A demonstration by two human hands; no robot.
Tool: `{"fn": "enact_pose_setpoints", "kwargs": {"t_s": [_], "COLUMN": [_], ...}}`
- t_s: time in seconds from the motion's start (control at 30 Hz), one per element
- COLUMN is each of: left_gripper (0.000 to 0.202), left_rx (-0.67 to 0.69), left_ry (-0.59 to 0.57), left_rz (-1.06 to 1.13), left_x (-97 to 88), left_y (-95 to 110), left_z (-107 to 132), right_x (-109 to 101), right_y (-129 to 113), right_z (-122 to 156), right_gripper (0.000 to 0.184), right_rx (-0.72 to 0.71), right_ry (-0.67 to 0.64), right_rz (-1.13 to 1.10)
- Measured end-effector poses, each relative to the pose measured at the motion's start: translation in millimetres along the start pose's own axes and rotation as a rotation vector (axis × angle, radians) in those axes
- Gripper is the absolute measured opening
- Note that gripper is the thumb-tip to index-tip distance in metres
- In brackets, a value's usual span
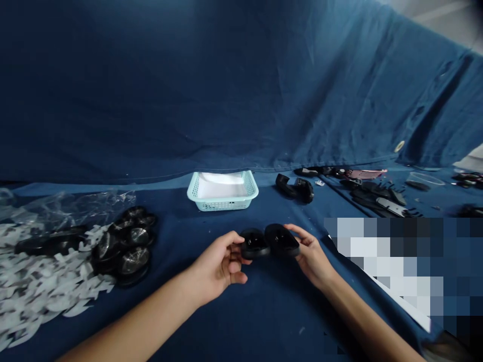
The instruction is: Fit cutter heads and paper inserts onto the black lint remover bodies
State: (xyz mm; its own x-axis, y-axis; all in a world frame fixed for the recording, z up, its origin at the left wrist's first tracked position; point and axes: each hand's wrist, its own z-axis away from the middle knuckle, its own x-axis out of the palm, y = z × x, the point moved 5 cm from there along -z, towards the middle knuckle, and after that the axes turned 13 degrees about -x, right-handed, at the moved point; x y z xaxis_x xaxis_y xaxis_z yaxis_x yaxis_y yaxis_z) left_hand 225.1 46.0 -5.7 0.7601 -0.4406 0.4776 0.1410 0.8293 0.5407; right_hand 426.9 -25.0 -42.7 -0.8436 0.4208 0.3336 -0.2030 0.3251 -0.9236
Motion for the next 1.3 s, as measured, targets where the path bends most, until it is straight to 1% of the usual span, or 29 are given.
{"fn": "enact_pose_setpoints", "kwargs": {"t_s": [0.13,0.37,0.57,0.73,0.9,1.0,1.13,1.23,1.3], "left_gripper": [0.02,0.02,0.022,0.023,0.02,0.024,0.023,0.031,0.038], "left_rx": [0.02,0.023,0.037,0.029,0.025,0.026,0.076,0.075,0.083], "left_ry": [-0.006,0.039,0.04,0.021,-0.044,-0.024,0.025,0.045,0.104], "left_rz": [0.021,-0.011,-0.039,-0.077,-0.103,-0.153,-0.226,-0.284,-0.281], "left_x": [-0.9,-0.4,0.0,-4.3,-9.2,-12.6,-20.7,-31.9,-42.2], "left_y": [0.6,2.0,2.8,-0.8,-6.2,-13.7,-31.8,-52.1,-63.3], "left_z": [-0.3,4.4,7.2,4.3,1.7,3.9,10.5,12.3,11.2], "right_x": [2.6,4.7,7.9,6.5,4.1,2.3,1.9,2.0,2.5], "right_y": [2.0,2.2,2.2,0.1,-12.7,-21.2,-28.2,-28.2,-27.5], "right_z": [0.0,-0.4,-1.9,-3.9,-2.0,-0.4,-0.2,-1.1,-1.4], "right_gripper": [0.04,0.039,0.037,0.038,0.038,0.037,0.041,0.039,0.038], "right_rx": [-0.006,-0.007,-0.03,-0.073,-0.158,-0.232,-0.368,-0.392,-0.394], "right_ry": [-0.012,-0.021,-0.044,-0.106,-0.219,-0.264,-0.317,-0.332,-0.34], "right_rz": [-0.006,-0.031,0.005,0.097,0.257,0.371,0.615,0.687,0.702]}}
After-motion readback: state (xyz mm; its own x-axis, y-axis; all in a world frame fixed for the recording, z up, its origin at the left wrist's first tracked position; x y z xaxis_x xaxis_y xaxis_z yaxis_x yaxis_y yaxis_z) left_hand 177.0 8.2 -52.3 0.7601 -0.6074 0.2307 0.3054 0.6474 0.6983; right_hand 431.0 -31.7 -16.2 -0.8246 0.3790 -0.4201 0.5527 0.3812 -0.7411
